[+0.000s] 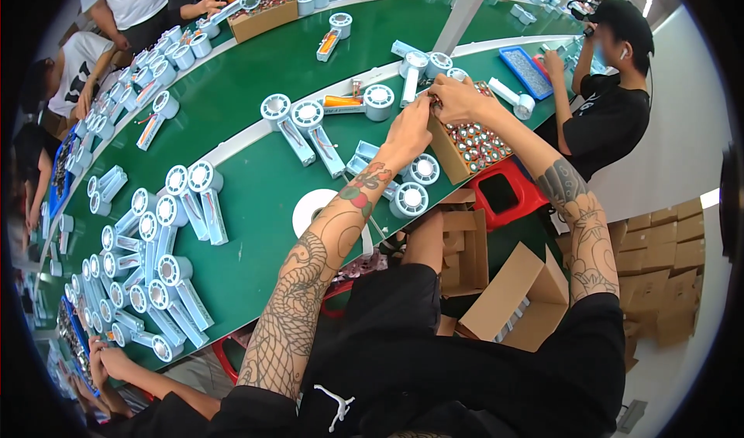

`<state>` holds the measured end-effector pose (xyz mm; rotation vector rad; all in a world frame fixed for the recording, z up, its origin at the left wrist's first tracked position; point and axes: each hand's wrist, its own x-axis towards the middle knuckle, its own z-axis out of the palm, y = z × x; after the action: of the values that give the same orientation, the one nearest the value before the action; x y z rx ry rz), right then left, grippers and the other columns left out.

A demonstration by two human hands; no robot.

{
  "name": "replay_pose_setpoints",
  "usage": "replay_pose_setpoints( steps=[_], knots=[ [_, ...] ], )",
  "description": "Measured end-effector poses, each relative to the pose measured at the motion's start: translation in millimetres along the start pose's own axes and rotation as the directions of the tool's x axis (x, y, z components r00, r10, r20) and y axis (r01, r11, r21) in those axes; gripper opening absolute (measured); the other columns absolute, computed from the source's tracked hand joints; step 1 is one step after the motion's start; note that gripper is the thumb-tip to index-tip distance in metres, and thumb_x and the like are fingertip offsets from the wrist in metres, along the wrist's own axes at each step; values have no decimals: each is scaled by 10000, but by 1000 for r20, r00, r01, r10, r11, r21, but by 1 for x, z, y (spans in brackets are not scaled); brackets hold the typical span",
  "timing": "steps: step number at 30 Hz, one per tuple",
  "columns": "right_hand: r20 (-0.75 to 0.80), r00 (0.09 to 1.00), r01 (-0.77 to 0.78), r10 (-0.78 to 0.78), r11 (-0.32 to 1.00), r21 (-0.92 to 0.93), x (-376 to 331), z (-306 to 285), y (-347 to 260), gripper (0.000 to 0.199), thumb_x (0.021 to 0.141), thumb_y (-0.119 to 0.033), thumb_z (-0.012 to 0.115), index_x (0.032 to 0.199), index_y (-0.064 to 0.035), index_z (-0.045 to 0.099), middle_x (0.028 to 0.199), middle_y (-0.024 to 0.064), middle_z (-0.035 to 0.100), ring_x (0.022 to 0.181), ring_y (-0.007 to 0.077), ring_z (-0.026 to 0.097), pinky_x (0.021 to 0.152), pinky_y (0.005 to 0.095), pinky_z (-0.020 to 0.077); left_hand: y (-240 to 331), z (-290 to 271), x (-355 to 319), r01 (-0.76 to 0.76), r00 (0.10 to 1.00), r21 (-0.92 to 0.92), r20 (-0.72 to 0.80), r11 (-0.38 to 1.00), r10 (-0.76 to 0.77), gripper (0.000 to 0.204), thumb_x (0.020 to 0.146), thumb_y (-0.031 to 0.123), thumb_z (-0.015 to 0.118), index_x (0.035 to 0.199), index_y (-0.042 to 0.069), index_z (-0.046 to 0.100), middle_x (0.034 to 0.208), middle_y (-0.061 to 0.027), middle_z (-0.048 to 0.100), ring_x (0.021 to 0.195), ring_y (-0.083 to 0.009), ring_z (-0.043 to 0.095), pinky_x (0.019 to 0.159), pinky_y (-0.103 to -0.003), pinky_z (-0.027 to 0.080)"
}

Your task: The person assembles portable fans by hand from internal components and plastic casings, then packages the finished fans into cardboard boxes.

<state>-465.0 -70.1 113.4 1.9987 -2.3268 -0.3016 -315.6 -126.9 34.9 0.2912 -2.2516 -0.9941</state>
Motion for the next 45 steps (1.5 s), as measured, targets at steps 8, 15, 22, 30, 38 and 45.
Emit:
replay_pose_setpoints(
  steps=[8, 15, 22, 30, 38, 45],
  knots=[
    [244, 968, 69, -54, 996, -57, 16, -25, -7, 298, 705, -271, 680, 893, -41, 695, 872, 99, 681, 805, 301, 618, 806, 430, 453, 1, -11, -8, -52, 996, 242, 77, 969, 34, 430, 750, -61, 548, 1173, -10, 490, 1328, -196, 525, 1113, -413, 576, 892, -457, 511],
    [4, 999, 47, -49, 972, 230, 20, -5, 13, 309, 617, -257, 748, 836, -43, 707, 759, 110, 692, 704, 323, 633, 690, 394, 510, 7, -3, -7, -47, 998, 317, 45, 947, 35, 438, 753, -51, 566, 1182, 4, 499, 1365, -190, 504, 1107, -397, 589, 885, -443, 522],
    [-29, 987, 158, -156, 985, 71, 20, -7, 11, 318, 619, -268, 767, 832, -37, 721, 772, 121, 703, 670, 313, 633, 628, 373, 522, 16, -34, 3, -68, 968, 359, 251, 931, -27, 392, 773, -33, 563, 1156, 34, 522, 1280, -175, 555, 1016, -378, 625, 814, -438, 542],
    [317, 943, 151, -102, 979, -135, 34, -40, -20, 334, 608, -252, 795, 812, 3, 726, 748, 126, 708, 627, 306, 636, 586, 362, 528, 4, -34, -1, -160, 977, 352, 189, 922, 98, 325, 786, -28, 567, 1098, 64, 556, 1192, -123, 592, 924, -343, 651, 752, -426, 556],
    [339, 941, -7, -22, 996, 84, 36, -36, -17, 340, 569, -209, 832, 786, 29, 724, 678, 107, 683, 584, 290, 620, 550, 356, 522, -3, -34, -2, -113, 980, 265, 190, 958, 64, 425, 733, -85, 515, 1127, 61, 579, 1304, -120, 587, 968, -388, 633, 791, -456, 541],
    [334, 940, 49, -67, 997, 62, 36, -34, -13, 315, 566, -245, 819, 721, 8, 714, 608, 84, 632, 531, 273, 563, 520, 355, 496, 2, -38, -6, -140, 981, 261, 168, 955, 98, 372, 755, -52, 551, 1108, 63, 575, 1244, -104, 584, 950, -362, 642, 776, -437, 550]
  ],
)
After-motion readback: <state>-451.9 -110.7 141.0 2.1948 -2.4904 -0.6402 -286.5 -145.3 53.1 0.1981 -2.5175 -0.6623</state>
